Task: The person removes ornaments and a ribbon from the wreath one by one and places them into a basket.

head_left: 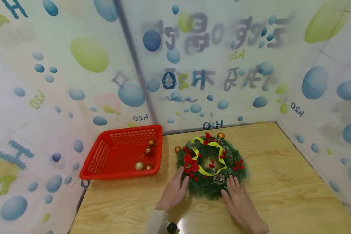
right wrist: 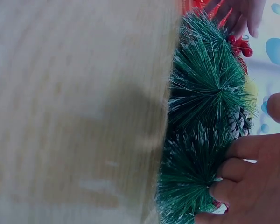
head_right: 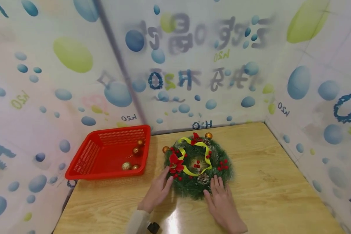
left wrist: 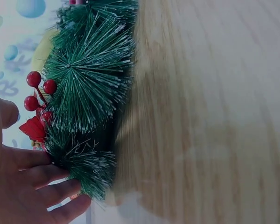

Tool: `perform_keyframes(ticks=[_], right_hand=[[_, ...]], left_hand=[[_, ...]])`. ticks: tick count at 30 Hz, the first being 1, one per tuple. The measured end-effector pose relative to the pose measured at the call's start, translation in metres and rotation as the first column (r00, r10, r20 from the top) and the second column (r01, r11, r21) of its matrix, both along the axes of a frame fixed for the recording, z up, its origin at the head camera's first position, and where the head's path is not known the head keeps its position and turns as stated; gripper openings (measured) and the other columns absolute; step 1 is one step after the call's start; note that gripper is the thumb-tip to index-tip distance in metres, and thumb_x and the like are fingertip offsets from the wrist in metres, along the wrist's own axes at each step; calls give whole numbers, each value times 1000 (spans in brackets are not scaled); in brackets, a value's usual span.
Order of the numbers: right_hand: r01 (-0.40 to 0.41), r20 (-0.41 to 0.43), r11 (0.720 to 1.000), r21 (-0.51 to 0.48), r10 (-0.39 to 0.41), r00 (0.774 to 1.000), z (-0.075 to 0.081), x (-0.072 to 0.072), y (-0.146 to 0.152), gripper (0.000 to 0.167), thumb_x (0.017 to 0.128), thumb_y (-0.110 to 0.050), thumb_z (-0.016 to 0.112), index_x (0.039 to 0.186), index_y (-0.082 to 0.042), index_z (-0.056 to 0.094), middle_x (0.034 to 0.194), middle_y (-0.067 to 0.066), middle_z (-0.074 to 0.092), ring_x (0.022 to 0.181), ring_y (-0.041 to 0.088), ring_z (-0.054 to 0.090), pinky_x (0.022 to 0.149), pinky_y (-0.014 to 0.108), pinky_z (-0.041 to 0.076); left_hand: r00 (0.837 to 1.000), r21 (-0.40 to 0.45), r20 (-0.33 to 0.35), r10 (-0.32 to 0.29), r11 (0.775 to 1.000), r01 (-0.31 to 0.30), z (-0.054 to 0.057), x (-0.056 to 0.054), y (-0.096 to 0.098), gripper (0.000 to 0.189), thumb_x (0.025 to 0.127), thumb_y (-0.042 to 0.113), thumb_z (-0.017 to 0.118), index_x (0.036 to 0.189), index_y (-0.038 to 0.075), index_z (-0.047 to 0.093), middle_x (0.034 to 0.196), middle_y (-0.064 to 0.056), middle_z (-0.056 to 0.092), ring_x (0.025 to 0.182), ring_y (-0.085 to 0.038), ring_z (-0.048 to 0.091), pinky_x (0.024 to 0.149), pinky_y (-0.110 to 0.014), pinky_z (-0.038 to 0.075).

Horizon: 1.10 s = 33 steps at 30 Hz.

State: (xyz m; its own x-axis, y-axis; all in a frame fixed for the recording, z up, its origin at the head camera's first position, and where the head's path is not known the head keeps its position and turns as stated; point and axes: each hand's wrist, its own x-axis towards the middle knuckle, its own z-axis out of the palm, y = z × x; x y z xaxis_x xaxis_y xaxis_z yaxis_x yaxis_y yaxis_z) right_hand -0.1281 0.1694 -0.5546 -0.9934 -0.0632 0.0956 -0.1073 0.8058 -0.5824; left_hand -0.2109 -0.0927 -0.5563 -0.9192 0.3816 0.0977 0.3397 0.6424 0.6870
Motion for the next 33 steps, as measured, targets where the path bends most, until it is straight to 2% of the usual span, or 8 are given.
perform_keyframes(ticks=[10, 14, 18, 25, 33], right_hand=[[7, 39, 1000, -9, -7, 999, 5, -19, 21, 67, 111, -42, 33, 150, 12, 35, 161, 30, 26, 150, 51, 21, 113, 78, 16], [8, 52, 999, -48, -5, 999, 8, -27, 31, 67, 111, -43, 32, 149, 11, 38, 160, 29, 28, 149, 51, 22, 113, 78, 16], [16, 46, 999, -45, -14, 999, 10, -35, 39, 66, 111, -43, 31, 146, 12, 43, 158, 30, 33, 148, 52, 26, 111, 79, 18], [17, 42, 999, -43, -15, 999, 11, -43, 47, 66, 112, -42, 29, 146, 12, 43, 157, 31, 34, 147, 53, 26, 111, 79, 19], [5, 68, 998, -65, 0, 998, 8, -47, 53, 67, 112, -43, 27, 149, 12, 39, 159, 32, 28, 148, 54, 21, 110, 80, 17]], left_hand=[[1000, -34, -6, 0, 999, 0, 0, 13, 11, 67, 110, 45, 33, 157, -3, 28, 164, -20, 30, 150, -39, 34, 122, -53, 30], [999, -57, -39, -12, 998, 10, -1, 19, 15, 65, 110, 41, 35, 156, -6, 30, 161, -23, 34, 147, -40, 37, 119, -55, 34], [997, -84, -77, -22, 996, 16, -3, 25, 21, 65, 110, 39, 36, 154, -8, 31, 160, -26, 35, 146, -43, 38, 118, -56, 35], [994, -125, -112, 1, 992, -15, -5, 39, 31, 63, 109, 36, 40, 155, -6, 31, 160, -24, 36, 145, -45, 38, 117, -57, 36], [991, -120, -136, 9, 992, -25, -10, 49, 38, 62, 109, 36, 41, 156, -4, 32, 160, -20, 37, 146, -41, 39, 118, -54, 37]])
